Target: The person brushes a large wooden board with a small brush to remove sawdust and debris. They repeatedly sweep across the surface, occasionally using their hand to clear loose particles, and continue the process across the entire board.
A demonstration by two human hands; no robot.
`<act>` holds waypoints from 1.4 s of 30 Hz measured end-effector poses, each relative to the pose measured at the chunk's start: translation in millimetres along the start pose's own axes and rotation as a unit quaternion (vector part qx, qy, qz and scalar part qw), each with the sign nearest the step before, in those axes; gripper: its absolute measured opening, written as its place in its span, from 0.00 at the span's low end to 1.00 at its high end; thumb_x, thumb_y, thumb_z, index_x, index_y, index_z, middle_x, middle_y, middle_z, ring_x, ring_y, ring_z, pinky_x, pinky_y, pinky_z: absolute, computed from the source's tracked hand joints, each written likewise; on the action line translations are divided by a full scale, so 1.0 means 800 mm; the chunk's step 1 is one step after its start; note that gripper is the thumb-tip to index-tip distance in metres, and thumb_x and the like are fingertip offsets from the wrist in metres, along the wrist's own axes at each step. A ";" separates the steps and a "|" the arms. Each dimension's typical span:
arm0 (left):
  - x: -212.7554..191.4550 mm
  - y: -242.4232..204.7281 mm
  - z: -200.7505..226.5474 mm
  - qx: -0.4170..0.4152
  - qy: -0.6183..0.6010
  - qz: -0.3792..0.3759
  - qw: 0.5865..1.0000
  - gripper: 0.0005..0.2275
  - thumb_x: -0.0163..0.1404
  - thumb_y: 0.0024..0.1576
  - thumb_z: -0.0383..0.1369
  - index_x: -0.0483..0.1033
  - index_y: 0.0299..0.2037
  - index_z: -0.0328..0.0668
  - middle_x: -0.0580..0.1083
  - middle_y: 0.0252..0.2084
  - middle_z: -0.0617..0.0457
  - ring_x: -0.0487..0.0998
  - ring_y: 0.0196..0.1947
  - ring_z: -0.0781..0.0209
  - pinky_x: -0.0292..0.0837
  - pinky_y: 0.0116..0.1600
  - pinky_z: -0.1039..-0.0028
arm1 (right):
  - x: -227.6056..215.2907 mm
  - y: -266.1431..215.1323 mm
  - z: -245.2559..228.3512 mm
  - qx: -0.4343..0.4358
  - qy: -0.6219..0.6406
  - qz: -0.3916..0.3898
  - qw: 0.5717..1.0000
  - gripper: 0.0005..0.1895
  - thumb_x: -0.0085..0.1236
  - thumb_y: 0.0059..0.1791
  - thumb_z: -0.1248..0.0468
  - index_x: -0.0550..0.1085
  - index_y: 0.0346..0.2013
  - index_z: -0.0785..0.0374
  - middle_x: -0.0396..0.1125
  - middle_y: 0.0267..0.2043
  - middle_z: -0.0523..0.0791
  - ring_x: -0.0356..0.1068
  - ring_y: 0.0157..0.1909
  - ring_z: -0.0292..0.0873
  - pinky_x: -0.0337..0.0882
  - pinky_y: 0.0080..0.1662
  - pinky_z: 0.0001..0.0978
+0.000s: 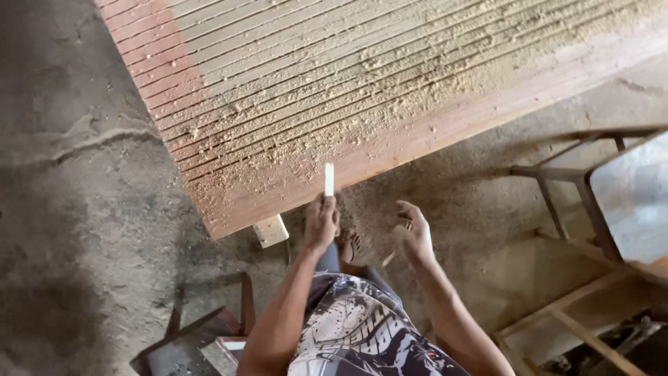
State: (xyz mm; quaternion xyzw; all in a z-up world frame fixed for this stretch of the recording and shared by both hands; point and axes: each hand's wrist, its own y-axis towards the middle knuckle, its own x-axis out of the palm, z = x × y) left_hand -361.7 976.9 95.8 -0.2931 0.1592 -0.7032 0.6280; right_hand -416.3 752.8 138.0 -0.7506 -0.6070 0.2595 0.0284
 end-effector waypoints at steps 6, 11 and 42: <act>-0.065 0.002 0.023 -0.024 -0.053 -0.061 0.996 0.15 0.36 0.70 0.44 0.67 0.51 0.42 0.61 0.27 0.60 0.64 0.24 0.69 0.66 0.28 0.79 | 0.039 0.025 -0.065 0.070 0.302 -0.187 0.932 0.36 0.54 0.39 0.78 0.67 0.65 0.70 0.60 0.38 0.39 0.62 0.37 0.33 0.66 0.37 0.22; -0.143 0.019 0.008 -0.114 -0.034 -0.032 0.992 0.14 0.37 0.67 0.44 0.66 0.47 0.41 0.68 0.33 0.57 0.71 0.32 0.66 0.70 0.32 0.75 | 0.189 0.005 -0.186 -0.120 0.024 -0.197 0.973 0.22 0.61 0.45 0.74 0.72 0.54 0.66 0.70 0.42 0.49 0.75 0.38 0.46 0.77 0.41 0.36; -0.448 -0.008 0.190 -0.003 0.166 -0.201 0.966 0.38 0.28 0.62 0.63 0.52 0.72 0.37 0.62 0.69 0.36 0.63 0.70 0.42 0.62 0.68 0.55 | 0.606 -0.005 -0.244 -0.004 0.173 0.151 0.973 0.21 0.54 0.53 0.68 0.69 0.61 0.64 0.63 0.35 0.42 0.63 0.37 0.38 0.69 0.40 0.26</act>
